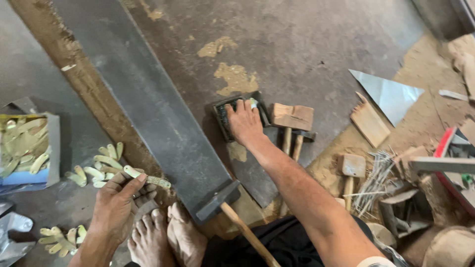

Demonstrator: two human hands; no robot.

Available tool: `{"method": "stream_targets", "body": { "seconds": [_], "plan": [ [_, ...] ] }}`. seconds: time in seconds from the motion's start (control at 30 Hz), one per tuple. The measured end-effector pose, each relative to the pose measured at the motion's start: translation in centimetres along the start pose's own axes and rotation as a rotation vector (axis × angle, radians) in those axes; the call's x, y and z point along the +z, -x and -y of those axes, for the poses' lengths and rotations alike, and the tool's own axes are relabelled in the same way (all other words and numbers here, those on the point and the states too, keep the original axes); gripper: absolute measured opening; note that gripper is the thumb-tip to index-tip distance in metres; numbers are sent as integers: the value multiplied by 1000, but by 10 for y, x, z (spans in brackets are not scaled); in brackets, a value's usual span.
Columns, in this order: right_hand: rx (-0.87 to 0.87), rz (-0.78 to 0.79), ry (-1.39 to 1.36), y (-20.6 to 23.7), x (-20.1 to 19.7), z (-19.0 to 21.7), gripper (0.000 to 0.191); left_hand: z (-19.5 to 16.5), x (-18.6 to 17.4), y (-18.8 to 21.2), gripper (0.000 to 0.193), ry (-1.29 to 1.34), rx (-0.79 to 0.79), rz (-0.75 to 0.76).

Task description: The person sits on the floor and hammers small brass handle blanks one at a time on a steel anvil block to straighten and shape them, then places the finished pieces on the work surface and into a box of completed parts.

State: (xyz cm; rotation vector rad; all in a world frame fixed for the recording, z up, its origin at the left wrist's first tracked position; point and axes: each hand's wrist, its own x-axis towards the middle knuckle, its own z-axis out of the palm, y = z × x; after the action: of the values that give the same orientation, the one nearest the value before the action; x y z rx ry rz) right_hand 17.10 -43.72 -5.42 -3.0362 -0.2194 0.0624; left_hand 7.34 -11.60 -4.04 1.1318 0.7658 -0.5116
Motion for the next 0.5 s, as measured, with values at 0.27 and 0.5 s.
{"method": "stream_targets", "body": {
  "seconds": [0.27,0.5],
  "plan": [
    [22,-22,13,0,19,4,19,-10,-25,-11,20,-47,41,-39],
    [680,-61,-1993,55,3,-16,7,12,-5,-22,15,-95,288,82]
  ]
}}
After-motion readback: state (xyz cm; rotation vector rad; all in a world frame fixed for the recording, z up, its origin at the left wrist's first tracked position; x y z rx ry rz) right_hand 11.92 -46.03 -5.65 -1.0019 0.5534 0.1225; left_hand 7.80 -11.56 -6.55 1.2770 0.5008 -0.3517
